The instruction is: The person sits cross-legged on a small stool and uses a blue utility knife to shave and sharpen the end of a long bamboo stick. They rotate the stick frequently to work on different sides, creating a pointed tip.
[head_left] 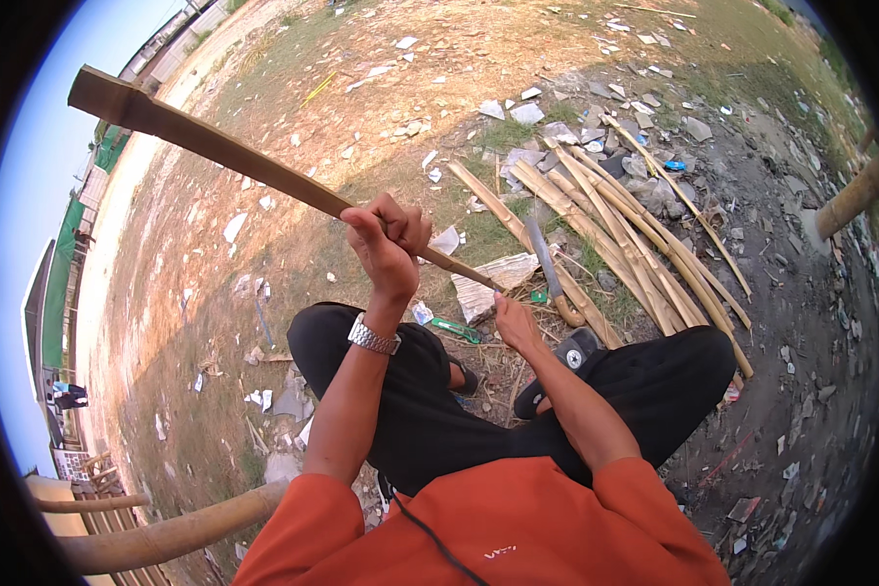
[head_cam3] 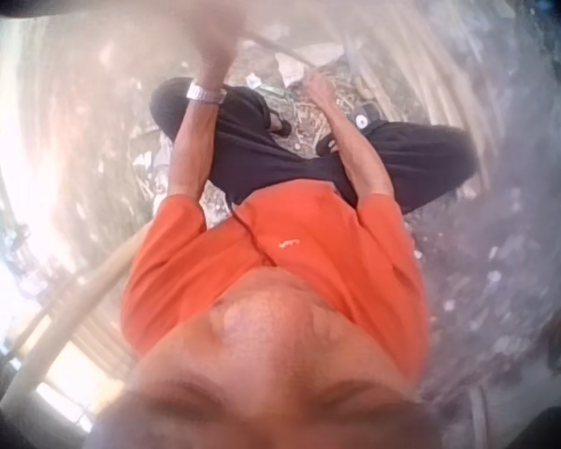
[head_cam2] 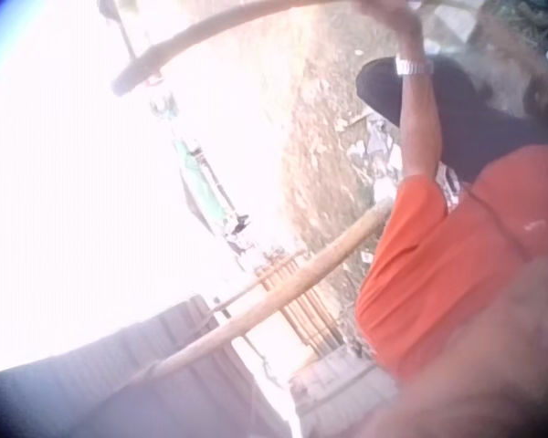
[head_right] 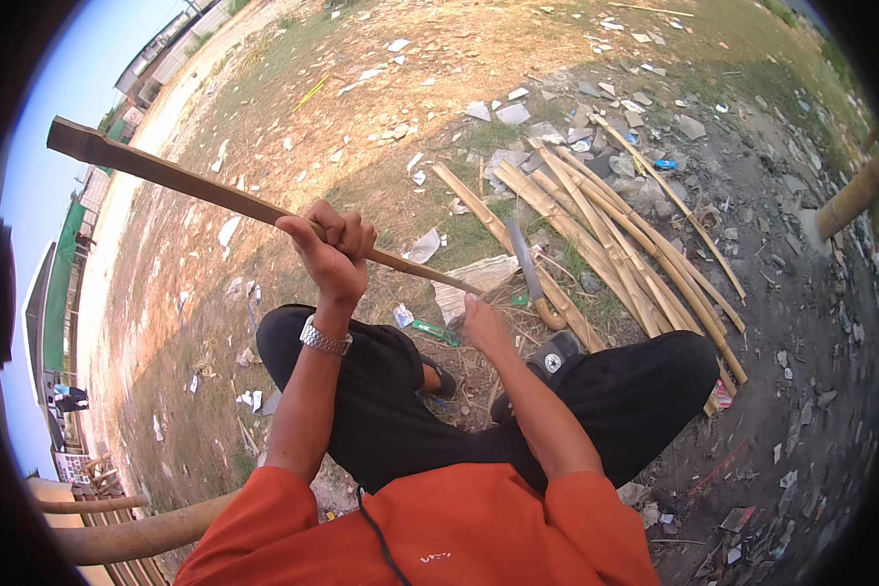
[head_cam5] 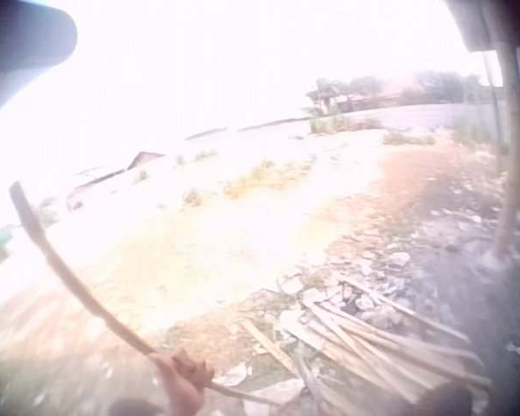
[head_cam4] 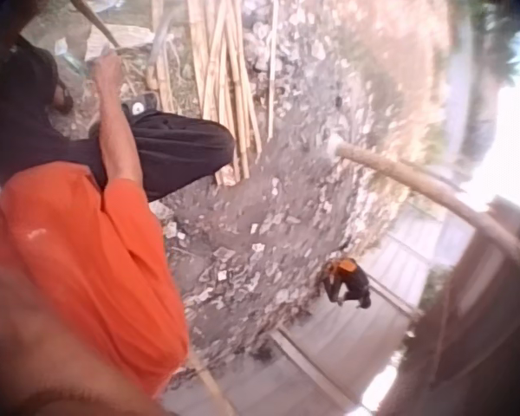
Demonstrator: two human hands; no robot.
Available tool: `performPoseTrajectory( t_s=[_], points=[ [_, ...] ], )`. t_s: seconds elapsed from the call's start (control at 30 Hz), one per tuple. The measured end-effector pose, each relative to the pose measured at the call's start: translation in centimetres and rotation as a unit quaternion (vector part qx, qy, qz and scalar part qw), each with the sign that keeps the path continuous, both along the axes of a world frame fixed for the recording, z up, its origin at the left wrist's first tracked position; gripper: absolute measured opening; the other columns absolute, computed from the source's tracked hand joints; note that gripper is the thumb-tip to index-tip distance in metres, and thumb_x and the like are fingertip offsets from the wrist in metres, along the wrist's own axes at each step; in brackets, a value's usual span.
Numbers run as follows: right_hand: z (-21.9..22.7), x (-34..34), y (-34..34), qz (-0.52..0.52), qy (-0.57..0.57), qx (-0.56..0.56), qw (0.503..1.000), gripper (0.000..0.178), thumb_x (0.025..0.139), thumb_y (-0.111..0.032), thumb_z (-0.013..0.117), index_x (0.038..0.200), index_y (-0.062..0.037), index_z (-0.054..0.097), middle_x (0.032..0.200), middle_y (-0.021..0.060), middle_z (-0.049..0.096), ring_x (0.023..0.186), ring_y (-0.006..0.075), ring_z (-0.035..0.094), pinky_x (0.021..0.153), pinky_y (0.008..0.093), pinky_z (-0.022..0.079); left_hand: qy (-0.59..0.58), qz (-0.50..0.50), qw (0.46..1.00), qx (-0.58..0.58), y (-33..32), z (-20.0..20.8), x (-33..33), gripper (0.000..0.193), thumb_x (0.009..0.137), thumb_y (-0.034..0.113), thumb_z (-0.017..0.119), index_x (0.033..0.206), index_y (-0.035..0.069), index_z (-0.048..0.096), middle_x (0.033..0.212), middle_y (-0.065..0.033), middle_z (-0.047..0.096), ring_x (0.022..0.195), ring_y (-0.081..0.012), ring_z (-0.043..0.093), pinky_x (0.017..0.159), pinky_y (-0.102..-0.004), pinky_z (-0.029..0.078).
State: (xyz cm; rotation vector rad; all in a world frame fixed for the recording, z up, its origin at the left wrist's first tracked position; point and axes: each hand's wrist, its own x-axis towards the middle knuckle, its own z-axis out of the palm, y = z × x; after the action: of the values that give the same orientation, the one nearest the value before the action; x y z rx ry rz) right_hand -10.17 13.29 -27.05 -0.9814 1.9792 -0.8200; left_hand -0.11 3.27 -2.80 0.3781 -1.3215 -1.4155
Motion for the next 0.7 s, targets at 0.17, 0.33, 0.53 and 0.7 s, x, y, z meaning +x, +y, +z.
performPoseTrajectory(
  t_s=[0.17,0.33,0.53,0.7],
  points=[
    [-1.2,-0.6,-0.9,-0.001,0.008,0.051,0.999,0.056,0.094,-0.045,0.027,0.103,-0.0004,0.060,0.100,0.0311,0.057,0.101,0.0491,0.050,0.088,0.0515,0.039,0.003,-0.001,1.000,0.010,0.1,0.2,-0.8,0.062,0.082,0.071,0.031,0.060,0.013,0.025,0.049,0.0068,0.013,0.042,-0.0066,0.010,0.040,-0.0261,0.010],
    [-2.1,-0.9,-1.9,0.005,0.023,0.086,0.996,0.060,0.094,-0.046,0.026,0.106,0.0011,0.060,0.105,0.0314,0.057,0.104,0.0466,0.052,0.092,0.0506,0.039,0.002,-0.003,1.000,-0.002,0.2,-0.3,-0.1,0.063,0.082,0.072,0.029,0.061,0.013,0.024,0.048,0.0061,0.013,0.041,-0.0070,0.008,0.040,-0.0267,0.010],
    [-5.3,-1.6,-2.3,0.009,0.025,0.130,0.991,0.063,0.094,-0.047,0.026,0.106,0.0049,0.060,0.108,0.0326,0.055,0.106,0.0463,0.051,0.094,0.0498,0.038,-0.010,-0.019,1.000,-0.022,0.6,0.0,-0.8,0.063,0.082,0.073,0.027,0.061,0.014,0.024,0.047,0.0059,0.013,0.041,-0.0072,0.008,0.041,-0.0266,0.009],
    [-9.2,-1.5,-1.9,-0.009,0.034,0.149,0.988,0.063,0.094,-0.046,0.026,0.105,0.0058,0.060,0.108,0.0338,0.055,0.106,0.0467,0.051,0.094,0.0498,0.038,-0.020,-0.005,1.000,-0.007,0.5,0.4,-0.8,0.064,0.080,0.075,0.026,0.060,0.014,0.024,0.046,0.0059,0.013,0.040,-0.0069,0.007,0.040,-0.0269,0.009]
  ],
)
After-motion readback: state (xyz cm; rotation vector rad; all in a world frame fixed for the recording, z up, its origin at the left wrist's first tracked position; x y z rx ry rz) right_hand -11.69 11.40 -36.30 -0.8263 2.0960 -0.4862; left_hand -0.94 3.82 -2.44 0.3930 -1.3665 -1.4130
